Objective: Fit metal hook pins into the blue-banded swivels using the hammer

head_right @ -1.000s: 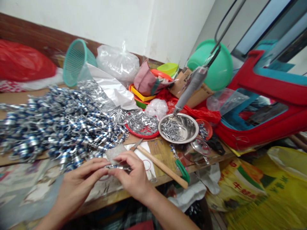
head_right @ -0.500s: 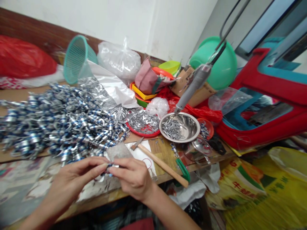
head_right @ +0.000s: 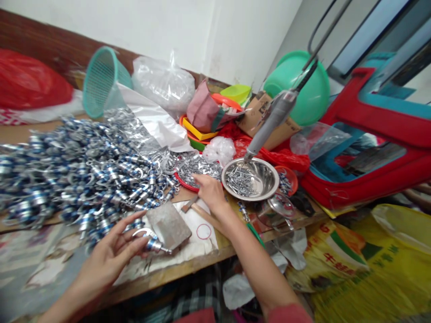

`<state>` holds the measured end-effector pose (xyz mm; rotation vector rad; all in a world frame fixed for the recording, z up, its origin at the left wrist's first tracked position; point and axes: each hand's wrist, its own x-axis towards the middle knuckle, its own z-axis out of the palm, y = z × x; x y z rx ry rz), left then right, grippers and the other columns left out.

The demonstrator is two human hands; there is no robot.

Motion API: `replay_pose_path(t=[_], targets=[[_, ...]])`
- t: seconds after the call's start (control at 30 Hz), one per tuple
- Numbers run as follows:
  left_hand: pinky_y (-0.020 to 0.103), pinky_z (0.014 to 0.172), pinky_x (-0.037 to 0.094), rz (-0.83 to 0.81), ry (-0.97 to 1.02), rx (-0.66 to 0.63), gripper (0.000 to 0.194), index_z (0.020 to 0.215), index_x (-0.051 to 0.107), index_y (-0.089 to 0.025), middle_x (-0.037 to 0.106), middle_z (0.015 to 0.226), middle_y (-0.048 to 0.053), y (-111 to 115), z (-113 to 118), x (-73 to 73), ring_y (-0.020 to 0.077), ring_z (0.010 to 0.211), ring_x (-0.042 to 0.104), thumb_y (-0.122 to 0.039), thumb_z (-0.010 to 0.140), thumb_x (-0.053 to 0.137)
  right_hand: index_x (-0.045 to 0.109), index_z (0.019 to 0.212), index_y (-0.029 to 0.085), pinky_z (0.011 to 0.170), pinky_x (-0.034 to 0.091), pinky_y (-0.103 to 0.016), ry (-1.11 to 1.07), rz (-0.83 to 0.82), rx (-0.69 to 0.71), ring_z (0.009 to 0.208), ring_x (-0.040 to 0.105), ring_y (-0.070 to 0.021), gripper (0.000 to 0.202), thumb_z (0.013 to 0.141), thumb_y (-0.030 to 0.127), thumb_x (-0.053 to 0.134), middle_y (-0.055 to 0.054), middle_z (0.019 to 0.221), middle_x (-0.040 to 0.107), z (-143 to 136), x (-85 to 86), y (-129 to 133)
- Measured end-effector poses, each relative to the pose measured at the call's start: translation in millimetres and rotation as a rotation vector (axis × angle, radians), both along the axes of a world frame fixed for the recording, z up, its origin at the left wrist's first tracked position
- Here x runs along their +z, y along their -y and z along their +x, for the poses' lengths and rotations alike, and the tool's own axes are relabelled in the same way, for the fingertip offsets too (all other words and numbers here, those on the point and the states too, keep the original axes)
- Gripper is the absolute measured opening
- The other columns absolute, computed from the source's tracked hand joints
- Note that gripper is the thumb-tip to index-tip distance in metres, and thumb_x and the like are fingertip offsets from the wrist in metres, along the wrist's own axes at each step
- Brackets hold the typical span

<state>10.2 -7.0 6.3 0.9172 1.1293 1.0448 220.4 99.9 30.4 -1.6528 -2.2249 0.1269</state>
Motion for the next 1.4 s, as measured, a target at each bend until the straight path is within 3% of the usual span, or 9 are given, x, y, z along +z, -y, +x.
replay_pose_path(t=[0.17,0.4,0.5,0.63,0.77,0.87,1.07,1.27,1.4], targets=[[0.023,0.051,0.047,-0.001,0.052,-0.112,0.065,0.124,0.027,-0.019,0.059,0.071,-0.002,-10,0,-0.6,0.0126,0.059,0.057,-0.030,0.071,0.061,0.050,0.121,0.028,0.082,0.042,-0.031,0.163,-0.124,0.022,0.094,0.060,-0.0228,0.052,0.074,0.004,0.051,-0.006,0.098,0.067,27,-18.2,-60],[0.025,0.054,0.046,-0.032,0.088,-0.112,0.070,0.126,0.025,-0.021,0.059,0.070,-0.004,-15,-3,-0.1,0.0114,0.058,0.055,-0.025,0.067,0.062,0.062,0.103,0.018,0.083,0.042,-0.031,0.098,-0.121,0.045,0.096,0.057,-0.0237,0.041,0.066,0.003,0.056,-0.010,0.100,0.064,24,-16.9,-70],[0.024,0.053,0.046,-0.024,0.094,-0.094,0.069,0.125,0.026,-0.021,0.059,0.069,-0.004,-14,-2,-0.9,0.0112,0.057,0.055,-0.024,0.066,0.062,0.065,0.089,0.012,0.079,0.045,-0.028,-0.013,-0.074,0.028,0.089,0.060,-0.0195,0.022,0.072,0.007,0.052,-0.010,0.092,0.065,10,-9.8,-47],[0.024,0.052,0.046,-0.022,0.111,-0.085,0.068,0.124,0.028,-0.021,0.059,0.070,-0.003,-13,-2,-4.2,0.0111,0.057,0.055,-0.022,0.066,0.063,0.060,0.086,0.014,0.063,0.050,-0.021,-0.203,-0.033,0.117,0.067,0.063,-0.0112,0.015,0.081,0.017,0.047,-0.004,0.077,0.067,-21,-9.5,20],[0.024,0.054,0.047,-0.004,0.131,-0.096,0.066,0.123,0.028,-0.021,0.059,0.069,-0.004,-14,-3,-5.8,0.0112,0.059,0.055,-0.022,0.067,0.062,0.059,0.080,0.016,0.070,0.051,-0.026,-0.402,0.285,0.566,0.081,0.062,-0.0141,0.018,0.080,0.008,0.043,-0.006,0.082,0.067,-42,-12.7,72],[0.024,0.055,0.047,0.008,0.145,-0.110,0.064,0.123,0.027,-0.020,0.057,0.068,-0.004,-14,-3,-4.9,0.0117,0.061,0.055,-0.023,0.069,0.061,0.058,0.080,0.015,0.072,0.051,-0.026,-0.157,0.408,0.743,0.085,0.062,-0.0161,0.020,0.084,0.009,0.040,-0.007,0.086,0.067,-48,-9.1,81],[0.021,0.055,0.045,0.009,0.159,-0.089,0.061,0.120,0.031,-0.021,0.056,0.067,-0.005,-14,-2,-5.6,0.0107,0.062,0.054,-0.019,0.067,0.062,0.057,0.069,0.014,0.066,0.052,-0.029,0.172,0.553,0.758,0.077,0.063,-0.0191,0.025,0.086,0.011,0.039,-0.011,0.077,0.067,-50,0.3,85],[0.021,0.054,0.046,0.005,0.160,-0.065,0.063,0.118,0.034,-0.020,0.058,0.066,-0.005,-14,-2,-6.9,0.0097,0.059,0.054,-0.017,0.064,0.064,0.055,0.069,0.012,0.061,0.052,-0.030,0.296,0.661,0.743,0.077,0.063,-0.0232,0.015,0.082,0.012,0.046,-0.013,0.077,0.067,-55,-4.3,96],[0.022,0.052,0.047,-0.007,0.160,-0.067,0.064,0.120,0.033,-0.020,0.059,0.066,-0.005,-14,-3,-6.1,0.0100,0.057,0.055,-0.018,0.064,0.065,0.055,0.088,0.012,0.074,0.050,-0.028,0.156,0.533,0.659,0.089,0.060,-0.0187,0.016,0.086,0.014,0.039,-0.011,0.090,0.065,-39,-8.8,94]])
